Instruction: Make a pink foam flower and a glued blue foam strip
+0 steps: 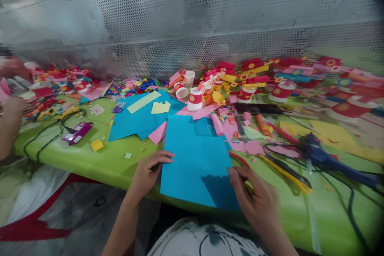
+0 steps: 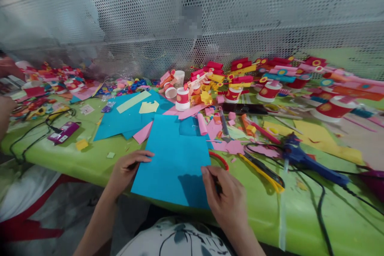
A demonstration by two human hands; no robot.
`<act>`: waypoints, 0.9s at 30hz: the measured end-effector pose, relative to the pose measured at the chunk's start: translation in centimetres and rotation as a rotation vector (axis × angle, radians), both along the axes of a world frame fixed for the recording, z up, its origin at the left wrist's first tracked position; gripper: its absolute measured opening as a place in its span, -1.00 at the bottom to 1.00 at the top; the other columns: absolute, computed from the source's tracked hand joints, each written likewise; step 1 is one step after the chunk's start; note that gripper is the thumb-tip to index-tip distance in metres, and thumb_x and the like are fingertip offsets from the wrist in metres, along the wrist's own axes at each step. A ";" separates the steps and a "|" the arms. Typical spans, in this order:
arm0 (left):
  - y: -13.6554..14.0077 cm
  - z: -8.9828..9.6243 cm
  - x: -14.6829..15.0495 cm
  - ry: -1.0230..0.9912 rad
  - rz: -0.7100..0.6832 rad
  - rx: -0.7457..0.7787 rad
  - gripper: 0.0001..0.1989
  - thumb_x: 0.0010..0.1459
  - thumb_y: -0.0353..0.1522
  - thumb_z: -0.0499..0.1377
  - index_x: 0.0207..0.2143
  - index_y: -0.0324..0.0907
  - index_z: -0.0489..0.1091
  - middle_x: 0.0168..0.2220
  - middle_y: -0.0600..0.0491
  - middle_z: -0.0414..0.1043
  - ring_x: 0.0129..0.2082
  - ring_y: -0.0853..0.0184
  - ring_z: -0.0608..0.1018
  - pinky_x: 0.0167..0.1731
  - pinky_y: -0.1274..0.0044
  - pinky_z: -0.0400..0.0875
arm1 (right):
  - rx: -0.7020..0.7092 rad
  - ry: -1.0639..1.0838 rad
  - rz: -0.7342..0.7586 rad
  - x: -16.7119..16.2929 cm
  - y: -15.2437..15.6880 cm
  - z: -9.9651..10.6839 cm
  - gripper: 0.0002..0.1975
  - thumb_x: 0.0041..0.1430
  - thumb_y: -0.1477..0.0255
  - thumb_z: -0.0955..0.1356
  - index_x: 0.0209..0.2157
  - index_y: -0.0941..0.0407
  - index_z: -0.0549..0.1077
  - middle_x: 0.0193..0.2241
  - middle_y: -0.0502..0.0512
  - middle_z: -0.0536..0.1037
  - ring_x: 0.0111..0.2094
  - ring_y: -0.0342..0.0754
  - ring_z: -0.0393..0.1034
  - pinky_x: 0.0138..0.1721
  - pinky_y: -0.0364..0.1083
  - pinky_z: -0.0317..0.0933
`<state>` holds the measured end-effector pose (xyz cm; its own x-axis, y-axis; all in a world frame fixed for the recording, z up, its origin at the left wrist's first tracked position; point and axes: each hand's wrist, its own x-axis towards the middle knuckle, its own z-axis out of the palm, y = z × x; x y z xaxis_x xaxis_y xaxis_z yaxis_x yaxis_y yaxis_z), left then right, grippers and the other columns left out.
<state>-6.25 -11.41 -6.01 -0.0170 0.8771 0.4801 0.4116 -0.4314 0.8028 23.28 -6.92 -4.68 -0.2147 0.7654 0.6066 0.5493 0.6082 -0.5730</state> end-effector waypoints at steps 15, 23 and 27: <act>-1.9 3.2 5.1 0.521 0.251 0.440 -0.48 0.20 -0.66 0.20 0.17 -0.15 0.42 -0.13 -0.09 0.63 -0.17 0.25 0.61 -0.19 0.43 0.52 | 0.278 -0.372 0.324 -0.2 -2.9 4.9 -0.61 0.33 0.51 0.34 0.18 0.16 0.37 0.03 0.26 0.64 -0.16 0.03 0.63 -0.31 -0.03 0.51; -1.1 2.8 4.4 0.519 0.691 0.576 -0.06 0.01 -0.41 0.45 0.39 -0.07 0.12 0.29 -0.22 0.32 0.26 -0.04 0.38 0.25 0.09 0.22 | 0.032 0.123 0.151 2.1 -2.9 5.8 -0.73 0.27 0.59 0.33 -0.08 0.00 0.51 -0.10 0.04 0.67 -0.06 -0.10 0.58 -0.03 -0.17 0.45; 0.1 2.0 1.4 -0.025 0.650 0.287 0.08 -0.01 -0.24 0.47 0.44 0.06 -0.07 0.50 -0.15 -0.28 0.47 -0.08 -0.03 0.37 0.01 -0.03 | -0.252 0.795 0.107 2.8 -2.0 5.2 -0.90 0.20 0.47 0.43 -0.26 0.02 0.60 -0.21 0.02 0.65 -0.13 -0.11 0.56 -0.14 -0.24 0.46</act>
<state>-4.82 -11.28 -4.06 -0.5079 0.5245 0.6833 0.6405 -0.3005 0.7067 26.04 -8.89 0.55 0.1253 0.8980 0.4217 -0.1283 0.4362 -0.8907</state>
